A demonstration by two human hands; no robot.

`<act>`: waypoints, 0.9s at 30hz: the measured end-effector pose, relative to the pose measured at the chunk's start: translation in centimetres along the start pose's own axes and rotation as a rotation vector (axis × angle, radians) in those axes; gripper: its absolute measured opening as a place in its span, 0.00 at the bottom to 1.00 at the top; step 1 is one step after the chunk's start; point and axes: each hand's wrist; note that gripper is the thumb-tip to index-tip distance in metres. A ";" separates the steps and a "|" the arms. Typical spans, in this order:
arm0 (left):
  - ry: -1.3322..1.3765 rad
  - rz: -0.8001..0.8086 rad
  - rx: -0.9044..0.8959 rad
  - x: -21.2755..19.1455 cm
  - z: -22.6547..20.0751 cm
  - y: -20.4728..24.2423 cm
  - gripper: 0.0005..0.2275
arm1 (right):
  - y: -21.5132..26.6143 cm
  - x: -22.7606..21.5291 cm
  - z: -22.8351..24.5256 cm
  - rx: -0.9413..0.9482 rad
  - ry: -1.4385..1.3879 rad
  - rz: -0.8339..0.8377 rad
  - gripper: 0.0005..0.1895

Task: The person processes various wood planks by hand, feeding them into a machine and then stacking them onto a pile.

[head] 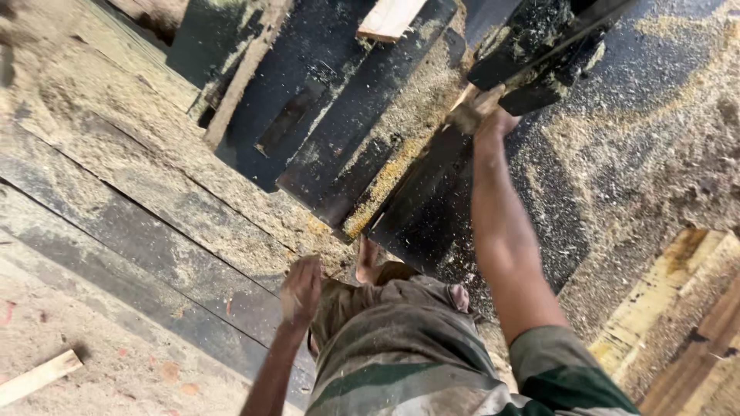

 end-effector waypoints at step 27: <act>0.246 0.468 -0.399 -7.3 1.2 -1.3 0.18 | 16.9 -31.0 10.0 -0.542 0.943 0.128 0.45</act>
Point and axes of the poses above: each hand's wrist, its own y-axis away from the middle knuckle, its own x-axis out of the palm, z = x × y, and after that the axes turned 10 degrees about -z, right-handed
